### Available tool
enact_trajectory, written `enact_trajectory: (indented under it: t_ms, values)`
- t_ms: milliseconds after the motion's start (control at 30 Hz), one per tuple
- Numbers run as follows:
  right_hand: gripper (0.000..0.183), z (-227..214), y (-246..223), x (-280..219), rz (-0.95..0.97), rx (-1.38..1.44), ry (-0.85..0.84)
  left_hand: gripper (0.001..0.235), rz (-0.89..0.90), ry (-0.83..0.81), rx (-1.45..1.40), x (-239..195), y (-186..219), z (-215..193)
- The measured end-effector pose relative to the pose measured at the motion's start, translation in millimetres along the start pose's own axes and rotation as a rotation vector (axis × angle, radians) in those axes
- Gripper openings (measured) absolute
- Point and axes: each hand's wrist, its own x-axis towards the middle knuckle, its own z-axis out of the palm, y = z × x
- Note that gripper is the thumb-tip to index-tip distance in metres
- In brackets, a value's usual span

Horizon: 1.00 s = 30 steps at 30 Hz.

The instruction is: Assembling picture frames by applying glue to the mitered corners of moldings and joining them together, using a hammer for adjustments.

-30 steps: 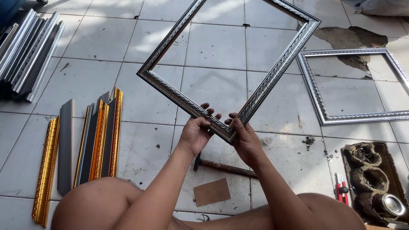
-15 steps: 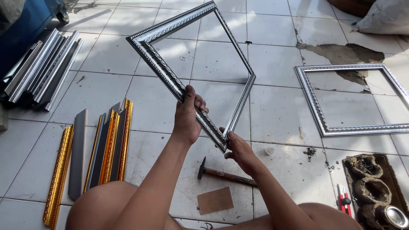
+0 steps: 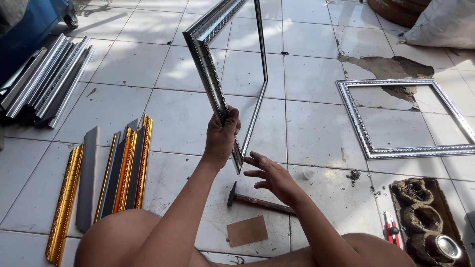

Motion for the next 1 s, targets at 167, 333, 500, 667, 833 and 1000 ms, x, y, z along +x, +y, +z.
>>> enact_trajectory:
  t_ms: [167, 333, 500, 667, 833, 1000]
  values:
    - [0.073, -11, -3, 3, -0.025, 0.166, 0.012, 0.012, 0.013, -0.22, 0.524, -7, -30, -15]
    - [0.077, -32, -29, -11, -0.088, 0.521, 0.132, 0.009, 0.099, -0.471, 1.131, -20, -53, -27]
    - [0.057, -66, -18, -9, -0.044, 0.232, 0.399, 0.01, 0.115, -0.553, 1.445, -22, -74, -32]
    - [0.051, -60, 12, 9, -0.072, 0.255, 0.46, 0.039, 0.007, -0.557, 1.397, -26, -56, -16]
    - [0.052, -36, 16, 41, -0.058, 0.153, 0.564, 0.041, 0.118, -0.645, 1.422, -36, -73, 0]
    - [0.053, -21, 1, 32, 0.16, 0.184, 0.534, 0.035, -0.115, -0.397, 1.189, -45, -101, -14]
